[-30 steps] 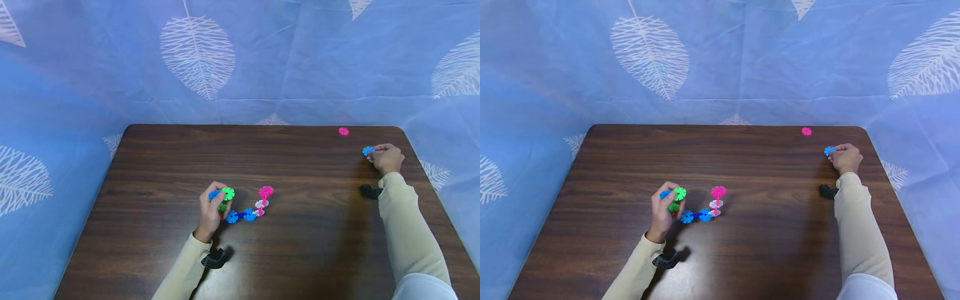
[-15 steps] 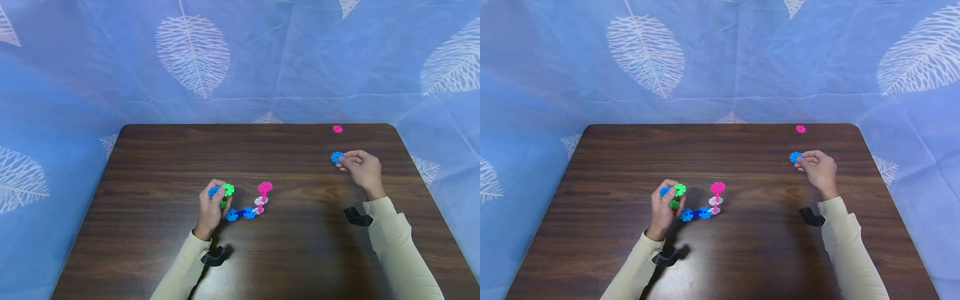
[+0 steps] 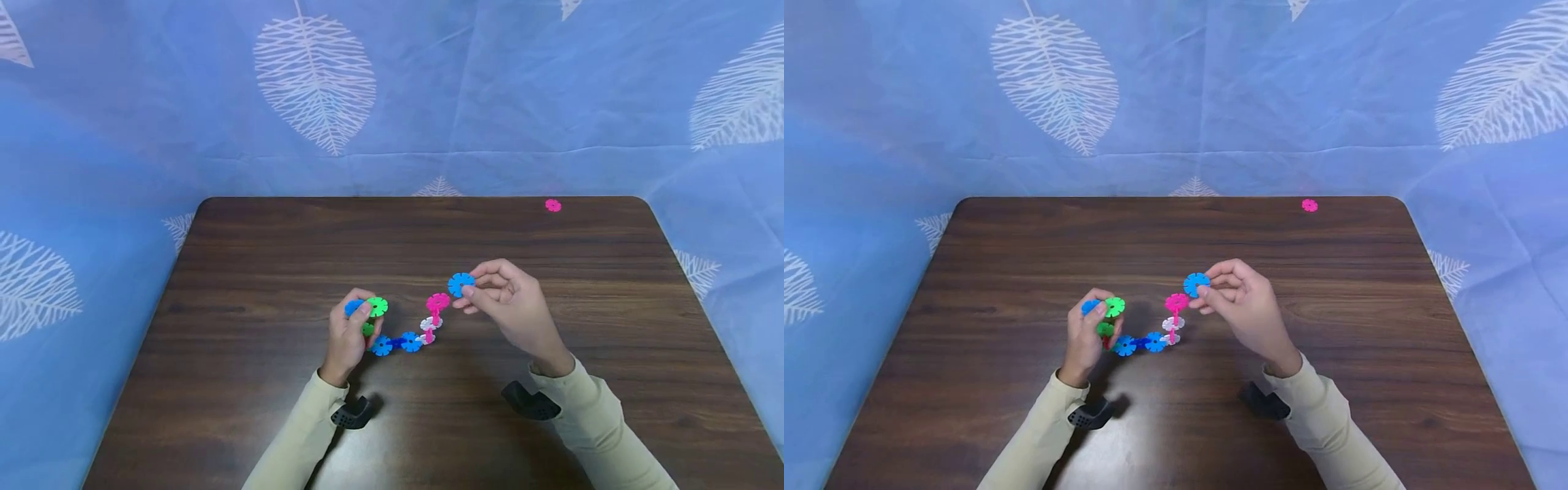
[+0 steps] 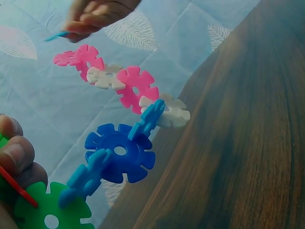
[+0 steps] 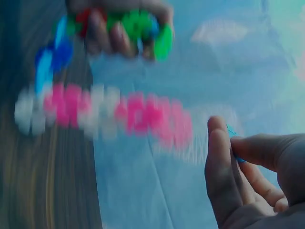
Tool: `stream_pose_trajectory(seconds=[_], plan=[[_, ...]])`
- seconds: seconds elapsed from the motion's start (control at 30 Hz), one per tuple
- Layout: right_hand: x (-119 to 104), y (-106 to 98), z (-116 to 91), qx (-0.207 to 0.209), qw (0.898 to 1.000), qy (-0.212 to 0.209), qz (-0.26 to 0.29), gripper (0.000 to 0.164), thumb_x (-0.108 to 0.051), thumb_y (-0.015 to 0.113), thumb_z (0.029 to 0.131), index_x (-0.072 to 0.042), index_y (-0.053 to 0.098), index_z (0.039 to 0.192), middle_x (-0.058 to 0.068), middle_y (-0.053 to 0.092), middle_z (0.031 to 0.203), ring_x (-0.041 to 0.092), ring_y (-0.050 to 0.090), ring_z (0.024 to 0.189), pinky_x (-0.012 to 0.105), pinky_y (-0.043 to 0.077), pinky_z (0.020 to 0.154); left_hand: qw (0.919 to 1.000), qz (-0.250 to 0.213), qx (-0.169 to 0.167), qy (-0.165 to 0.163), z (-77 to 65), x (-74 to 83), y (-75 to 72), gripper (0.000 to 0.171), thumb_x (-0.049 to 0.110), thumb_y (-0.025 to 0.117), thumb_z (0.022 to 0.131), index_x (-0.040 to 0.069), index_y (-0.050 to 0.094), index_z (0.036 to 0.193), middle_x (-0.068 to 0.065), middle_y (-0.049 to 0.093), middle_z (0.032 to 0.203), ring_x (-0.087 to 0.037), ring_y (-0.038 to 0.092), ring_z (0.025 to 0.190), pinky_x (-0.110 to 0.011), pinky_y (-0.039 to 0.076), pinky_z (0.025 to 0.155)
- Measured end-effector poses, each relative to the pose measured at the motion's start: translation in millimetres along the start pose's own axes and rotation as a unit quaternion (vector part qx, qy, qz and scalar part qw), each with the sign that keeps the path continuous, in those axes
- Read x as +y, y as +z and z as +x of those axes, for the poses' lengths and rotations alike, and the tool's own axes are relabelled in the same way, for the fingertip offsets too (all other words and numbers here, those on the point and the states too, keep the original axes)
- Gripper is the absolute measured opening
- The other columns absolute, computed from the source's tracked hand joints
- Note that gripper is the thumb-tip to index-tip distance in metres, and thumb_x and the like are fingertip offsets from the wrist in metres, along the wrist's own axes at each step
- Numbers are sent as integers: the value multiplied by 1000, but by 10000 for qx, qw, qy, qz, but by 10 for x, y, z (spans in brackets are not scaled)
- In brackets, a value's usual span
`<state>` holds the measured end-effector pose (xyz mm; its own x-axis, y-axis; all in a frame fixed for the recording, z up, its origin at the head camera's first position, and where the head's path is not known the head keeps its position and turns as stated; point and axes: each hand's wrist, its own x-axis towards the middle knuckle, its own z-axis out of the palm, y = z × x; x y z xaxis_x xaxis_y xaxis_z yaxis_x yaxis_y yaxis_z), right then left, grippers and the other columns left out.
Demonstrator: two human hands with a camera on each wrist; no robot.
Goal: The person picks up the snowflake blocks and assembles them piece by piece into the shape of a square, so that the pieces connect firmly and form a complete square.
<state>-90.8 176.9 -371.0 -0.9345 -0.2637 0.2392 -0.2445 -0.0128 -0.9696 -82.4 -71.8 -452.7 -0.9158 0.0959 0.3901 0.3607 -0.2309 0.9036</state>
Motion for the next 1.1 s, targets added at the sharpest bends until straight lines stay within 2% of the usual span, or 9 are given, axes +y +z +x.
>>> stream_pose_trajectory(seconds=[0.1,0.23,0.33,0.47,0.73,0.9,1.1], plan=[[-32,197,-14,-35,9999,33,-125,21,11,61,85,14,50,102,0,68,85,13,70,71,25,57,58,10000,13,0,35,2,9,0,33,19,39,96,-12,47,87,-20,42,49,-16,31,30,-23,28,25],[-42,409,-22,-16,9983,192,-544,20,9,65,83,12,53,98,13,70,85,6,70,71,28,58,60,10000,49,36,19,5,9,1,34,20,40,95,-11,48,87,-19,43,49,-15,32,30,-23,28,26],[-46,542,-20,-10,9957,134,-920,18,8,66,82,10,56,96,24,69,85,8,71,72,28,59,64,10000,62,22,37,5,16,-3,33,19,39,95,-11,48,87,-19,43,49,-17,32,30,-23,29,26],[-41,667,-1,11,9905,7,-1379,18,4,70,80,7,58,94,19,72,84,15,72,71,23,58,65,9999,75,11,130,6,37,-5,29,15,39,96,-11,48,86,-20,43,49,-20,32,30,-23,29,26],[4,742,13,-96,9888,84,-1490,20,5,71,78,6,58,94,19,72,86,19,73,72,24,58,63,9997,177,-16,140,-13,47,1,28,13,38,95,-10,49,85,-18,44,48,-17,33,30,-21,30,26],[27,759,5,-167,9889,101,-1471,21,5,71,79,5,58,95,19,72,88,19,73,73,28,58,61,9993,337,-33,141,-25,42,2,26,10,37,96,-8,50,85,-17,45,49,-14,33,30,-21,30,26],[44,758,0,-235,9903,112,-1365,20,5,70,79,6,57,95,20,72,89,19,73,74,25,58,64,9987,447,-162,197,-23,64,17,22,3,37,95,-8,53,85,-17,45,48,-17,34,30,-20,31,27]])
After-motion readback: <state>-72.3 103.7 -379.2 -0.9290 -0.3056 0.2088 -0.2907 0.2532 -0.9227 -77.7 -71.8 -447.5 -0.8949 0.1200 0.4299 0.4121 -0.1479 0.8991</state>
